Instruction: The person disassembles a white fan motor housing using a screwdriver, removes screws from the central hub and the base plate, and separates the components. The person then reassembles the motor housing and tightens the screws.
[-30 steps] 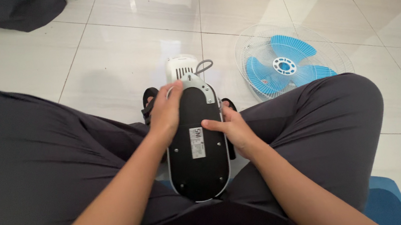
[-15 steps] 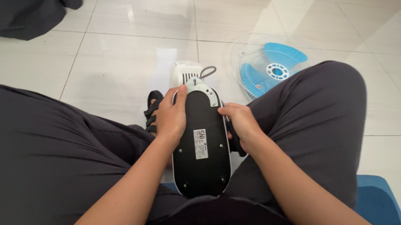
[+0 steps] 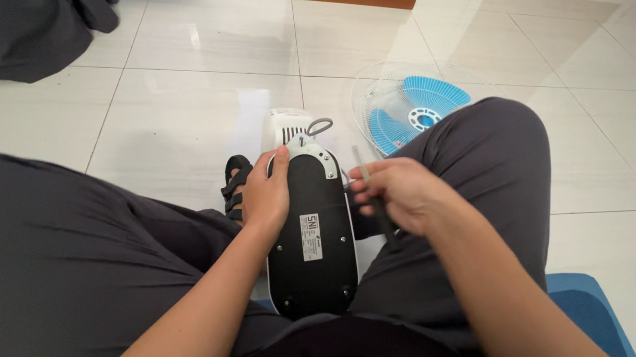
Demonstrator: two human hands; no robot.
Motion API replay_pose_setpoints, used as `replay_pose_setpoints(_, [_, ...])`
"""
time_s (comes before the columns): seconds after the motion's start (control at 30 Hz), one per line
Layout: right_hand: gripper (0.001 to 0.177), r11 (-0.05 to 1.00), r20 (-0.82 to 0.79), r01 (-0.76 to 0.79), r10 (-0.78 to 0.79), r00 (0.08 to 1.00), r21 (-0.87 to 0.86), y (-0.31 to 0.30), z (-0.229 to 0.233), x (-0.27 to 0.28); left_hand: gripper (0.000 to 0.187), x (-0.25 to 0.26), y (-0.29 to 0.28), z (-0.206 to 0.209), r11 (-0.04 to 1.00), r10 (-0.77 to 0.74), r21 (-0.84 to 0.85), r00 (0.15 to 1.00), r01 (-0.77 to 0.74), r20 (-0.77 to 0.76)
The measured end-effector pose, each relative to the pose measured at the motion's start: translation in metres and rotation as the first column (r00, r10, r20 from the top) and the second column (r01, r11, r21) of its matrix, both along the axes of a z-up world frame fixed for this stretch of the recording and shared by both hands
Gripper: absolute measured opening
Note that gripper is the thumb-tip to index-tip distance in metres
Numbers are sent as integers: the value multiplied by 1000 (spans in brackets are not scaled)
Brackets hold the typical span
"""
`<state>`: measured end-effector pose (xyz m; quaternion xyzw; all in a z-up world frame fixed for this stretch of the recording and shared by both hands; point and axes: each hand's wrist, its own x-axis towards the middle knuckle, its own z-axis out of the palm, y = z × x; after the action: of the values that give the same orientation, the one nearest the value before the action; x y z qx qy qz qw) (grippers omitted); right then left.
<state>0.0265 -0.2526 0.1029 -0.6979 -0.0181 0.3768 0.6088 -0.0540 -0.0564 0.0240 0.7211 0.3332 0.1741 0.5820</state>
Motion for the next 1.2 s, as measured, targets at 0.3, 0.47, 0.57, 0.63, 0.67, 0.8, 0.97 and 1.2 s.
replay_pose_setpoints(0.3, [45,989,-56,-41,50,997,142,34,3,-49,59,-11,2,-8,995,91,-44,992,-87,85])
replay_pose_setpoints(0.47, [46,995,-43,-96,96,994,13,41,12,-61,61,-12,0,-6,992,78,-104,995,-70,70])
replay_pose_setpoints(0.57, [44,990,-23,-141,141,990,-17,40,12,-64,55,-11,3,-8,994,96,49,995,-94,-34])
replay_pose_setpoints(0.63, [44,988,-18,-155,154,988,-29,40,11,-65,51,-11,9,-10,998,48,29,996,-50,71])
replay_pose_setpoints(0.67, [44,986,-16,-160,160,987,-36,39,10,-66,49,-10,13,-11,999,25,21,992,-27,123])
replay_pose_setpoints(0.8, [42,988,-23,-149,148,989,-42,36,7,-64,41,0,26,-13,984,-131,-65,926,164,353])
replay_pose_setpoints(0.97, [39,991,-16,-121,120,993,-56,34,3,-62,35,2,38,-6,907,-219,-266,904,327,367])
replay_pose_setpoints(1.2, [32,1000,-156,6,-3,988,22,16,23,-53,31,1,31,12,951,-305,43,916,305,260])
